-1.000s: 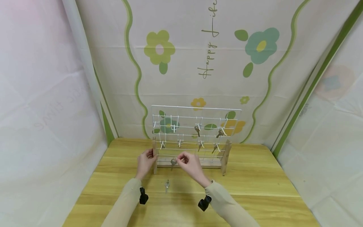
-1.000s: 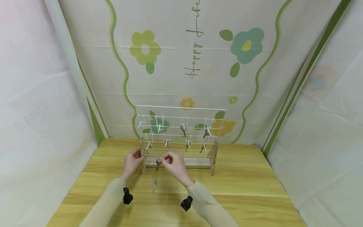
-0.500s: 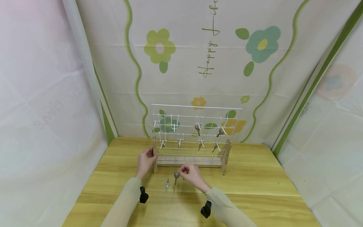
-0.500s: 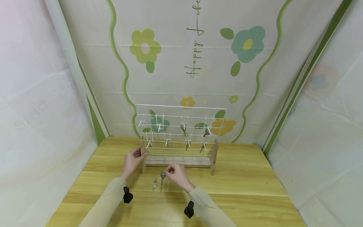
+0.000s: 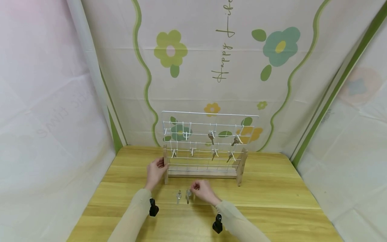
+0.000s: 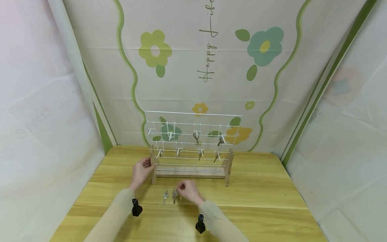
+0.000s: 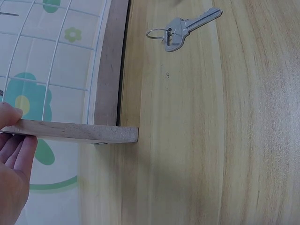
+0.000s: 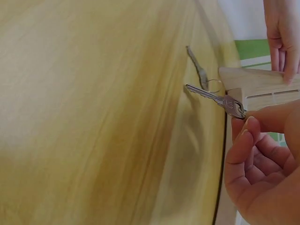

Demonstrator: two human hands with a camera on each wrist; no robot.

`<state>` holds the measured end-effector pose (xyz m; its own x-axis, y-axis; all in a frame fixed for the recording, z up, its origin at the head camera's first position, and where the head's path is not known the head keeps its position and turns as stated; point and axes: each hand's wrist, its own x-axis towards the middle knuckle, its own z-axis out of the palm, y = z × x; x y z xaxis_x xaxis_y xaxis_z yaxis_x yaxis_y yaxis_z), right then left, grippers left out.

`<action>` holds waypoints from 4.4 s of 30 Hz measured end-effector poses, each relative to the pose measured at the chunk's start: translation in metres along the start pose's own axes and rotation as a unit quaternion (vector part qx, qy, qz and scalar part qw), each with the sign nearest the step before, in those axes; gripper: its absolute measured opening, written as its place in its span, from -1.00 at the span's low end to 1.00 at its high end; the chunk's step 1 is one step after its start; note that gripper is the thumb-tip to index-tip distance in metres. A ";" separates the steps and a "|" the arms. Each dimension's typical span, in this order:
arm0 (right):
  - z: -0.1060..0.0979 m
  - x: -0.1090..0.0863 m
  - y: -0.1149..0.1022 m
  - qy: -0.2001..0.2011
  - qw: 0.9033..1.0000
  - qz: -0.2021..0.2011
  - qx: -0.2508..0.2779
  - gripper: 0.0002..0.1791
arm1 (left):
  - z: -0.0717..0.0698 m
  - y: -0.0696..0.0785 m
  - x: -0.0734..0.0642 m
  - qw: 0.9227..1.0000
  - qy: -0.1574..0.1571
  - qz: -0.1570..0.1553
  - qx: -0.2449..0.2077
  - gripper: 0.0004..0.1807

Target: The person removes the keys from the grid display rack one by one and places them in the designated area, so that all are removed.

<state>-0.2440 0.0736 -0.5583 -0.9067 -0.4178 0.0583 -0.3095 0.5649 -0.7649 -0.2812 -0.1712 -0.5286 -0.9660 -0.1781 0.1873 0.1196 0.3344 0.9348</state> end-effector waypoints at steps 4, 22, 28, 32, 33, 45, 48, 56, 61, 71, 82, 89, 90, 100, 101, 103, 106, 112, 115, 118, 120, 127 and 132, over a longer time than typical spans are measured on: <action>0.002 0.001 0.003 -0.004 1.000 0.000 0.004 -0.95 | 0.000 -0.001 0.000 1.000 0.001 0.001 0.003 -0.58; 0.014 0.007 0.009 0.016 1.000 -0.001 -0.019 -0.93 | 0.001 -0.003 0.000 1.000 0.008 0.003 -0.004 -0.60; 0.016 0.007 0.007 0.026 1.000 -0.005 -0.015 -0.93 | 0.002 -0.004 0.001 1.000 0.014 -0.001 -0.006 -0.60; 0.016 0.007 0.006 0.028 0.999 -0.002 -0.021 -0.92 | 0.002 -0.004 0.002 1.000 0.018 0.002 -0.005 -0.63; 0.017 0.007 0.006 0.028 0.999 -0.003 -0.022 -0.92 | 0.002 -0.004 0.002 1.000 0.019 0.002 -0.006 -0.64; 0.018 0.006 0.004 0.013 1.000 0.009 -0.021 -0.93 | 0.002 -0.004 0.001 1.000 0.017 0.007 0.002 -0.62; 0.017 0.005 0.003 0.006 1.000 0.011 -0.017 -0.94 | 0.003 -0.005 0.001 1.000 0.018 0.008 0.006 -0.61; 0.016 0.004 0.002 0.002 1.000 0.015 -0.017 -0.93 | 0.002 -0.003 0.001 1.000 0.013 0.006 0.006 -0.60; 0.016 0.003 0.003 0.004 1.000 0.015 -0.016 -0.93 | 0.003 -0.002 0.001 1.000 0.011 0.005 0.006 -0.59; 0.006 -0.003 0.001 -0.003 1.000 0.009 -0.015 -0.96 | 0.002 0.002 0.000 1.000 0.011 -0.001 0.006 -0.60; -0.019 -0.004 -0.016 0.033 0.998 -0.031 -0.038 -0.93 | 0.001 0.001 -0.001 1.000 0.007 0.002 0.000 -0.60; -0.046 -0.006 -0.039 0.093 0.993 -0.066 -0.024 -0.95 | 0.000 0.000 -0.001 1.000 0.001 -0.005 -0.012 -0.57; -0.051 -0.007 -0.043 0.101 0.993 -0.064 -0.024 -0.95 | -0.001 0.000 0.000 1.000 0.000 -0.005 -0.014 -0.57; -0.108 -0.004 -0.079 0.214 0.970 -0.115 -0.026 -0.94 | -0.001 0.000 0.000 1.000 0.004 -0.002 -0.009 -0.59; -0.113 -0.003 -0.081 0.232 0.963 -0.131 -0.029 -0.96 | -0.001 0.000 0.000 1.000 0.005 -0.001 -0.007 -0.59; -0.123 -0.001 -0.086 0.263 0.952 -0.154 -0.033 -0.95 | -0.001 0.001 0.000 1.000 0.007 0.000 -0.005 -0.59; -0.136 0.003 -0.091 0.296 0.939 -0.173 -0.028 -0.94 | -0.001 0.002 0.001 1.000 0.009 0.001 -0.004 -0.59; -0.151 0.012 -0.100 0.335 0.926 -0.174 -0.021 -0.92 | -0.001 0.001 0.000 1.000 0.008 0.005 -0.002 -0.59; -0.154 0.018 -0.101 0.351 0.920 -0.173 -0.026 -0.92 | -0.001 0.000 0.000 1.000 0.008 0.005 -0.002 -0.58; -0.156 0.024 -0.101 0.368 0.913 -0.172 -0.032 -0.92 | 0.000 -0.002 -0.001 1.000 0.008 0.005 -0.001 -0.58; -0.156 0.028 -0.101 0.374 0.911 -0.170 -0.034 -0.92 | 0.000 -0.003 -0.001 1.000 0.006 0.003 -0.004 -0.57; -0.157 0.039 -0.096 0.368 0.918 -0.148 -0.026 -0.85 | 0.000 -0.005 -0.001 1.000 0.000 -0.002 -0.016 -0.56; -0.157 0.044 -0.095 0.364 0.919 -0.147 -0.037 -0.80 | 0.001 -0.005 0.000 1.000 0.007 0.001 -0.007 -0.58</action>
<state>-0.2999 0.1134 -0.3821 -0.7237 0.0120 0.6901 -0.5661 0.5617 -0.6034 -0.2815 -0.1721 -0.5334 -0.9624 -0.1908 0.1934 0.1247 0.3225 0.9383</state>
